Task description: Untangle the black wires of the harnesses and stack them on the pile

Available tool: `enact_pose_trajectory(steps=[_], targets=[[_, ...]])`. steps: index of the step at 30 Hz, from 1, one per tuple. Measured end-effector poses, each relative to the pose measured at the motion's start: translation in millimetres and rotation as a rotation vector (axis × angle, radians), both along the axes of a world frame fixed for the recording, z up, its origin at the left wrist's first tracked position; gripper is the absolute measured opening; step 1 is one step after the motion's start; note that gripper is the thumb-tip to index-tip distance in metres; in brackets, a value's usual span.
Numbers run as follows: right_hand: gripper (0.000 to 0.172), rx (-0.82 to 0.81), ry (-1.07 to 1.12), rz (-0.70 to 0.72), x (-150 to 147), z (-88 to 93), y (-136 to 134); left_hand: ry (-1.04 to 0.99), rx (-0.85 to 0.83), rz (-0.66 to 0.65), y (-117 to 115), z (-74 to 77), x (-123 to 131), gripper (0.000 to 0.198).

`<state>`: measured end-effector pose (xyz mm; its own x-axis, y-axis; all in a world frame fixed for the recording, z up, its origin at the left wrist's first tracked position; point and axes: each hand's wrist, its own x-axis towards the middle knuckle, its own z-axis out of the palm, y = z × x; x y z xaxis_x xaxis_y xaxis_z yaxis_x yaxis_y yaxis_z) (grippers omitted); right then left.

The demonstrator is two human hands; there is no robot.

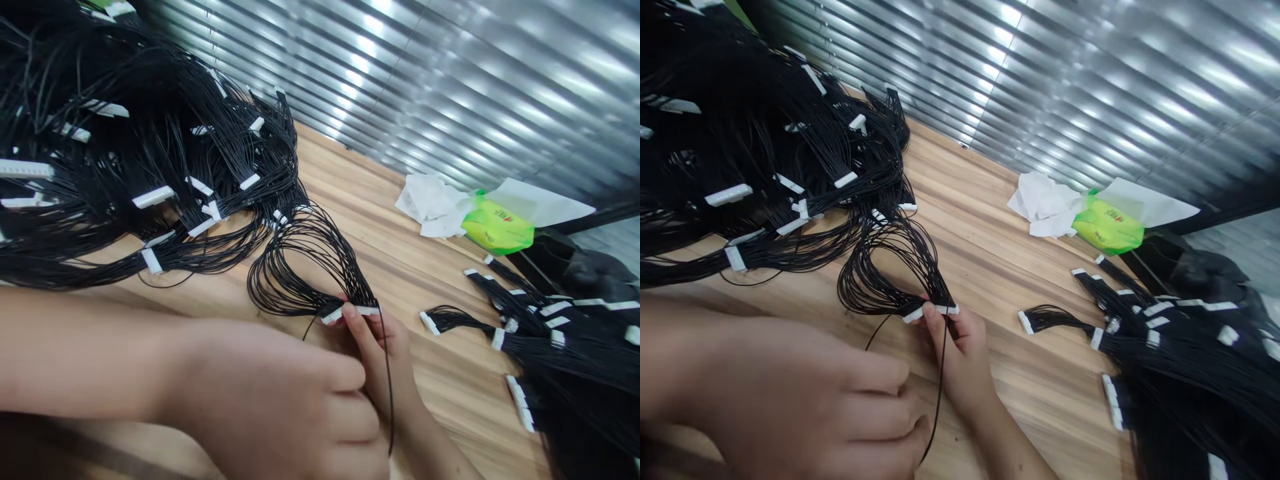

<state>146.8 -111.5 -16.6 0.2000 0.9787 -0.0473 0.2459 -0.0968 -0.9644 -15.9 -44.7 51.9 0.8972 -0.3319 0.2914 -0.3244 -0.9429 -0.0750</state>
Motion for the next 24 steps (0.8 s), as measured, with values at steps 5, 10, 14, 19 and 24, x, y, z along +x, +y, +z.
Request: enact_pose_trajectory(steps=[5, 10, 14, 19, 24], targets=[[0.023, -0.056, 0.111, -0.021, 0, -5.4, -1, -0.012, -0.026, 0.045, -9, -11.6, 1, 0.039], [0.022, -0.079, 0.181, -0.034, 0, -2.6, 0, -0.038, -0.024, 0.074, -4, -7.0, 3, 0.037], [0.022, -0.092, 0.197, -0.031, -1, -0.5, -1, -0.07, -0.012, 0.104, -3, -3.0, 1, 0.036], [0.021, -0.069, 0.165, -0.065, 0, -7.2, -3, 0.007, 0.028, 0.056, -6, 0.8, 1, 0.04], [0.021, -0.033, 0.174, -0.06, 1, -10.2, -3, 0.119, 0.178, -0.069, -9, 10.7, -5, 0.029]])
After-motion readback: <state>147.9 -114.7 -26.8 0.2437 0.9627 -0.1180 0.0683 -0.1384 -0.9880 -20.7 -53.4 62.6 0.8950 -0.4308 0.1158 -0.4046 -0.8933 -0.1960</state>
